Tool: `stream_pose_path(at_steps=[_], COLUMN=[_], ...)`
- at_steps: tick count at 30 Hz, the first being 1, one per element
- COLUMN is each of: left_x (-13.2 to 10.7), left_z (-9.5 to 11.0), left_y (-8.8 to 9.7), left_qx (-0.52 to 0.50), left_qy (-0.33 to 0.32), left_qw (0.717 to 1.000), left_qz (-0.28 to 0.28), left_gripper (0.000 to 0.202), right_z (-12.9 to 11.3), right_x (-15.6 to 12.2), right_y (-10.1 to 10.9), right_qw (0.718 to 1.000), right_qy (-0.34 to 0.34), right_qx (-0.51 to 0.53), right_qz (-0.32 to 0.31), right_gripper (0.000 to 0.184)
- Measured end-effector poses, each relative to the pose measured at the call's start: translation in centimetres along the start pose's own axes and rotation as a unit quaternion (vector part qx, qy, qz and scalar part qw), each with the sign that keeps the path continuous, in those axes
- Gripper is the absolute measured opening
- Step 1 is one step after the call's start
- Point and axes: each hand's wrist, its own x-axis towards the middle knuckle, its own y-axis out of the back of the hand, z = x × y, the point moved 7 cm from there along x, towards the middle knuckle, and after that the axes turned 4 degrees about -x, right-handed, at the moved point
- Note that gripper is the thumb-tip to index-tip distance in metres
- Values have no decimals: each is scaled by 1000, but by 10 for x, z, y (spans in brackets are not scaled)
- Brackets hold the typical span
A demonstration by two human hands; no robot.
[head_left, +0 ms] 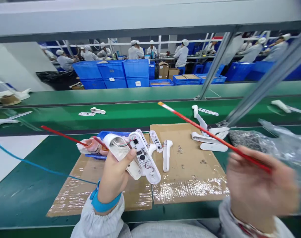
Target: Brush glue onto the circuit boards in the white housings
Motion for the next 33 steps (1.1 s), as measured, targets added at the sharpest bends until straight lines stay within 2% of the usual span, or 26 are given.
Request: stream_pose_path(at_steps=[1,2,4,6,8,10,12,13,15,17,19,25,30,33], left_x=[1,2,4,8,13,17,21,23,29,34,39,42,45,48], left_z=[0,0,-3,-7,-14,-21,-28,-31,-37,-42,-47,-58,-66,-70], left_y=[-17,-36,-74,-106,-128,-143,-153,-157,-163,-170,-177,-191,-194,-194], left_qx=[-22,-44,-86,-119,-129,-113,-84,-71,-48,-32,-21,-8,-11,-19], left_qy=[7,10,8,3,5,13,30,39,53,63,66,96,141,159], left_qw=[999,998,991,982,978,977,976,974,972,969,966,959,958,961], left_qz=[-23,-49,-104,-143,-164,-180,-200,-210,-223,-235,-249,-267,-248,-225], left_gripper=[35,32,29,30,31,32,30,29,29,31,33,31,24,21], right_z=[7,14,26,38,47,51,53,55,65,81,95,111,115,110], right_x=[3,2,-8,-24,-36,-37,-30,-26,-18,-16,-20,-46,-51,-53], right_y=[-14,-33,-70,-93,-99,-91,-75,-65,-47,-35,-37,-74,-79,-74], right_qw=[994,984,967,953,943,938,942,946,947,915,877,803,763,756], right_qy=[-50,-94,-166,-218,-238,-227,-201,-189,-164,-142,-117,-52,-34,-26], right_qx=[96,150,192,203,225,250,226,180,10,-161,-245,-250,-287,-307], right_qz=[18,3,-33,-53,-57,-79,-148,-190,-277,-340,-396,-539,-578,-578], right_gripper=[41,36,32,33,32,30,34,38,39,27,22,23,25,24])
